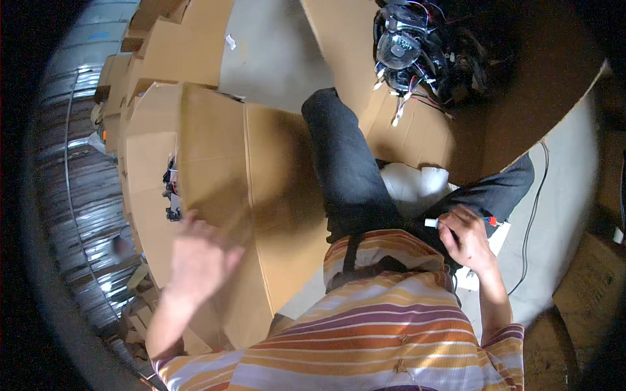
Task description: The person connects and sorts electrical wiring harnesses and light housings by hand, taking them from large cardboard boxes on a warehouse floor.
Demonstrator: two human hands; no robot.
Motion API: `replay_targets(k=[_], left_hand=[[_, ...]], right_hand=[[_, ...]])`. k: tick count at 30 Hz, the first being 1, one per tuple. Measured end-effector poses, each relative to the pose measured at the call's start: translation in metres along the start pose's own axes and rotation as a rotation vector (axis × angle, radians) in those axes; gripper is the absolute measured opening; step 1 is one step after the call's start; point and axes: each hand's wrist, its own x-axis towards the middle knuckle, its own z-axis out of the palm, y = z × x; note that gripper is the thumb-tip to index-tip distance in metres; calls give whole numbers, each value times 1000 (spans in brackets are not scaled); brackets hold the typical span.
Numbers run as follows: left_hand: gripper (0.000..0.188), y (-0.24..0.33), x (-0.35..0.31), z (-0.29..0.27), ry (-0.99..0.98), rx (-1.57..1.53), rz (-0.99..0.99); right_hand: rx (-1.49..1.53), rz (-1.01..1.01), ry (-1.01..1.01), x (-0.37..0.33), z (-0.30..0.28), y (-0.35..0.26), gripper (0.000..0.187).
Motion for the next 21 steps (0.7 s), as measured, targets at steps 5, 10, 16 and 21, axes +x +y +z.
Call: replay_targets(k=[5, 10, 16, 21], left_hand=[[26, -50, 1, 12, -209, 223, -352], [22, -40, 64, -24, -164, 9, -151], [21, 18, 203, -15, -116, -176, 448], [21, 73, 334, 78, -90, -286, 675]], right_hand=[[27, -35, 46, -15, -2, 9, 5], [80, 102, 138, -39, -7, 14, 4], [353, 222, 58, -45, -2, 20, 15], [365, 328, -26, -39, -2, 13, 21]])
